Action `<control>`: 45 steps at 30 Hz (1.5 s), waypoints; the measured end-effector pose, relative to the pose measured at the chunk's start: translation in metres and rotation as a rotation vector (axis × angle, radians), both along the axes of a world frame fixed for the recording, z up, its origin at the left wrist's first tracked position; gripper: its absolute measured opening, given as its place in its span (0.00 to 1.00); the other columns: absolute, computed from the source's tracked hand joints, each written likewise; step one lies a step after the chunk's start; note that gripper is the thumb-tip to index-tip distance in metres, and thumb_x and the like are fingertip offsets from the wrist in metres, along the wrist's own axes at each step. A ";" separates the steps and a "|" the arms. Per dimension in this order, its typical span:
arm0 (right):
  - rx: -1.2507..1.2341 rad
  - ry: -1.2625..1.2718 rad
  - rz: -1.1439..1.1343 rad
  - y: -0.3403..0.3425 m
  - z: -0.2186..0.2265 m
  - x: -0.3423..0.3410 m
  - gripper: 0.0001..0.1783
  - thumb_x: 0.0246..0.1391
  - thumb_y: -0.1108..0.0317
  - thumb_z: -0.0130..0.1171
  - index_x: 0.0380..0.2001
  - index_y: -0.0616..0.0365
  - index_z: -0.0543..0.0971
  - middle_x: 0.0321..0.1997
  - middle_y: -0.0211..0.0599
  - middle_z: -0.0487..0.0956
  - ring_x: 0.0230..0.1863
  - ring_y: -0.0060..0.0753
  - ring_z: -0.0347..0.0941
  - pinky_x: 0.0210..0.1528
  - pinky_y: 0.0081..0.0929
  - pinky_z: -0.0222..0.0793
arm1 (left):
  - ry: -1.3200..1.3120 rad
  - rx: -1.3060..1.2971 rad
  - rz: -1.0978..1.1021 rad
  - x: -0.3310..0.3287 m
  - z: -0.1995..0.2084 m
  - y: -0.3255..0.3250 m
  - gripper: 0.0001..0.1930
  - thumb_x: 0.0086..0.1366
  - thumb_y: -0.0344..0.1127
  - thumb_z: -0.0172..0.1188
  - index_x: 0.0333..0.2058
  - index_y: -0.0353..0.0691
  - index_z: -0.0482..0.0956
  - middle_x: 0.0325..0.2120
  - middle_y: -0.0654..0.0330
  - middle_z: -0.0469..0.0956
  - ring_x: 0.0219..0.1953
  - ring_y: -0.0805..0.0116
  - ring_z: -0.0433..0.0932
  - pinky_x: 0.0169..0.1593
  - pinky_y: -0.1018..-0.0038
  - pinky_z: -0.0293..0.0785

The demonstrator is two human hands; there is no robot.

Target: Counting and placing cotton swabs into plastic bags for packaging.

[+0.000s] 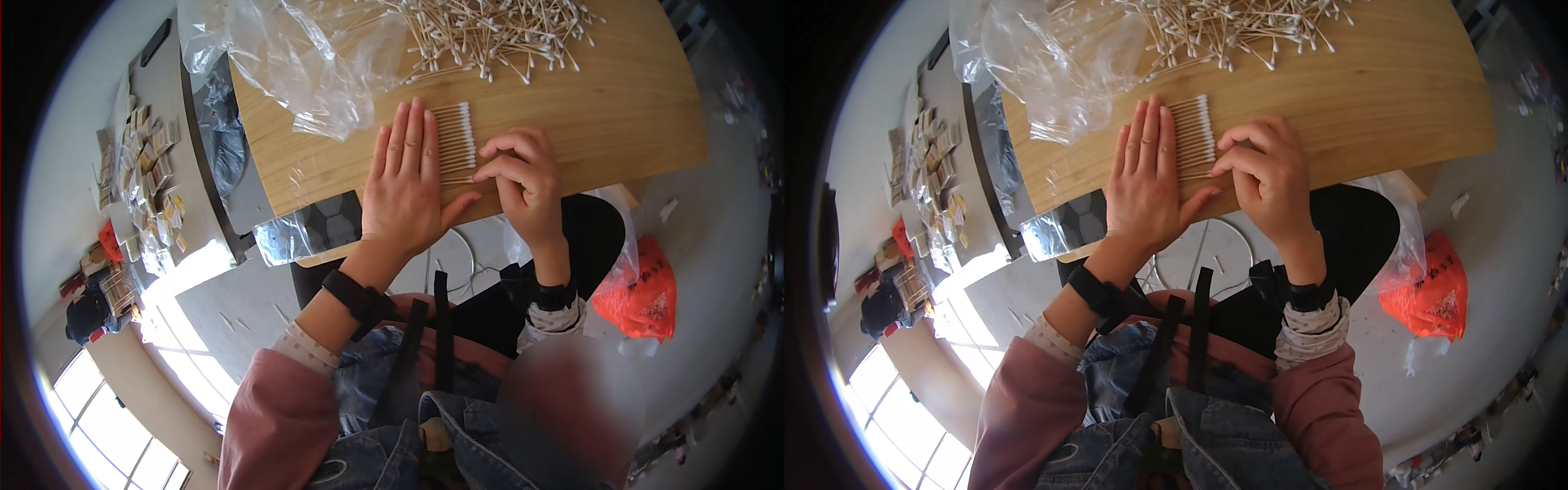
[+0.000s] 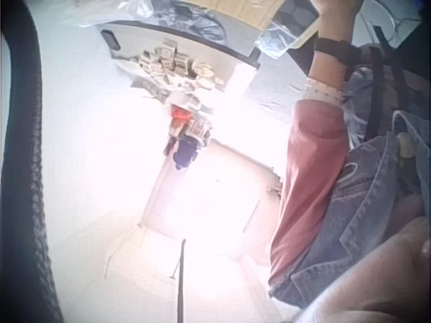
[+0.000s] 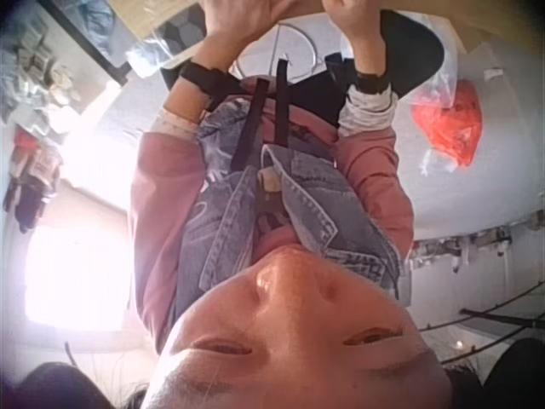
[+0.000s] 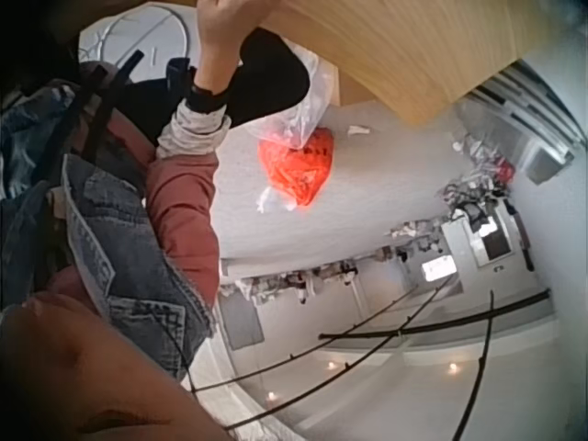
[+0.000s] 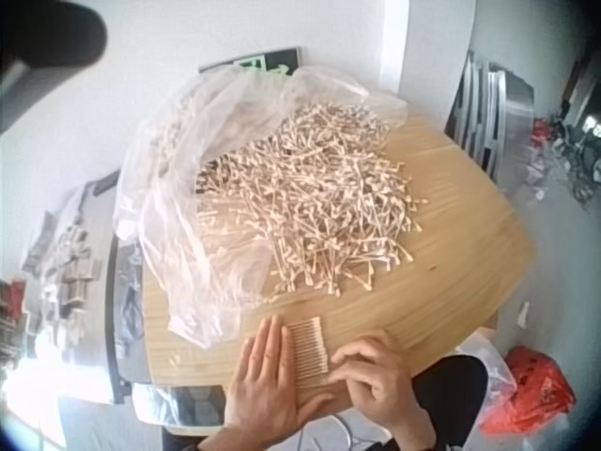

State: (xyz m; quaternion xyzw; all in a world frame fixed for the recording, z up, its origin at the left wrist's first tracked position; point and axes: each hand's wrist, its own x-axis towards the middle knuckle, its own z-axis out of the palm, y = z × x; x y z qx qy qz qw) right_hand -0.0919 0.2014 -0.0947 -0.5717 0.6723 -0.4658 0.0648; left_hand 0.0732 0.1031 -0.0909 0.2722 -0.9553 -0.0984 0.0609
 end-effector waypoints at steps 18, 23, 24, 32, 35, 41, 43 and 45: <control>-0.020 -0.071 -0.106 -0.005 -0.003 -0.001 0.13 0.42 0.84 0.60 0.25 0.50 0.85 0.37 0.29 0.80 0.45 0.40 0.74 0.48 0.35 0.68 | 0.030 0.012 0.002 0.000 -0.001 0.000 0.54 0.65 0.69 0.52 0.70 0.23 0.53 0.74 0.40 0.50 0.77 0.47 0.46 0.77 0.56 0.42; -0.004 -0.017 -0.111 -0.007 -0.003 -0.001 0.14 0.43 0.84 0.60 0.26 0.50 0.85 0.38 0.29 0.80 0.45 0.40 0.74 0.48 0.35 0.68 | 0.028 0.008 -0.002 0.000 -0.001 0.000 0.54 0.65 0.69 0.51 0.70 0.23 0.53 0.74 0.40 0.50 0.77 0.47 0.46 0.77 0.56 0.42; 0.004 0.000 -0.114 -0.007 -0.003 -0.001 0.14 0.44 0.85 0.60 0.25 0.50 0.85 0.39 0.29 0.80 0.45 0.40 0.74 0.48 0.35 0.68 | 0.027 0.006 -0.002 0.000 0.000 0.000 0.53 0.65 0.69 0.51 0.70 0.23 0.53 0.74 0.40 0.50 0.77 0.47 0.46 0.77 0.56 0.42; 0.010 -0.056 -0.121 -0.006 -0.004 0.000 0.15 0.45 0.85 0.60 0.28 0.50 0.85 0.41 0.30 0.80 0.46 0.40 0.74 0.48 0.36 0.68 | 0.022 -0.002 0.003 0.000 -0.001 0.000 0.54 0.65 0.70 0.50 0.70 0.23 0.53 0.74 0.40 0.50 0.77 0.48 0.46 0.77 0.56 0.43; 0.024 -0.051 -0.145 -0.007 -0.003 0.000 0.15 0.46 0.85 0.60 0.30 0.50 0.85 0.42 0.31 0.80 0.47 0.41 0.74 0.48 0.36 0.68 | 0.030 0.000 0.005 0.000 -0.002 0.001 0.54 0.65 0.70 0.51 0.71 0.24 0.52 0.74 0.41 0.50 0.77 0.47 0.46 0.77 0.55 0.43; 0.040 0.038 -0.135 -0.009 -0.002 0.000 0.14 0.46 0.84 0.60 0.30 0.49 0.85 0.43 0.31 0.80 0.47 0.41 0.74 0.49 0.37 0.68 | 0.038 0.001 0.007 0.000 -0.002 0.001 0.54 0.65 0.70 0.51 0.71 0.25 0.51 0.74 0.42 0.50 0.77 0.47 0.46 0.77 0.55 0.44; 0.046 0.065 -0.131 -0.009 -0.002 -0.001 0.14 0.46 0.84 0.60 0.30 0.49 0.85 0.43 0.30 0.80 0.48 0.41 0.73 0.49 0.38 0.68 | 0.038 0.000 0.006 0.000 -0.001 0.000 0.54 0.65 0.70 0.51 0.71 0.25 0.51 0.74 0.42 0.50 0.77 0.47 0.46 0.77 0.55 0.44; 0.040 0.066 -0.121 -0.009 -0.002 -0.001 0.14 0.47 0.83 0.59 0.30 0.49 0.85 0.44 0.30 0.80 0.48 0.41 0.73 0.49 0.38 0.68 | 0.036 0.003 0.007 0.000 -0.001 0.000 0.54 0.65 0.70 0.51 0.71 0.25 0.51 0.74 0.42 0.50 0.77 0.47 0.46 0.77 0.55 0.44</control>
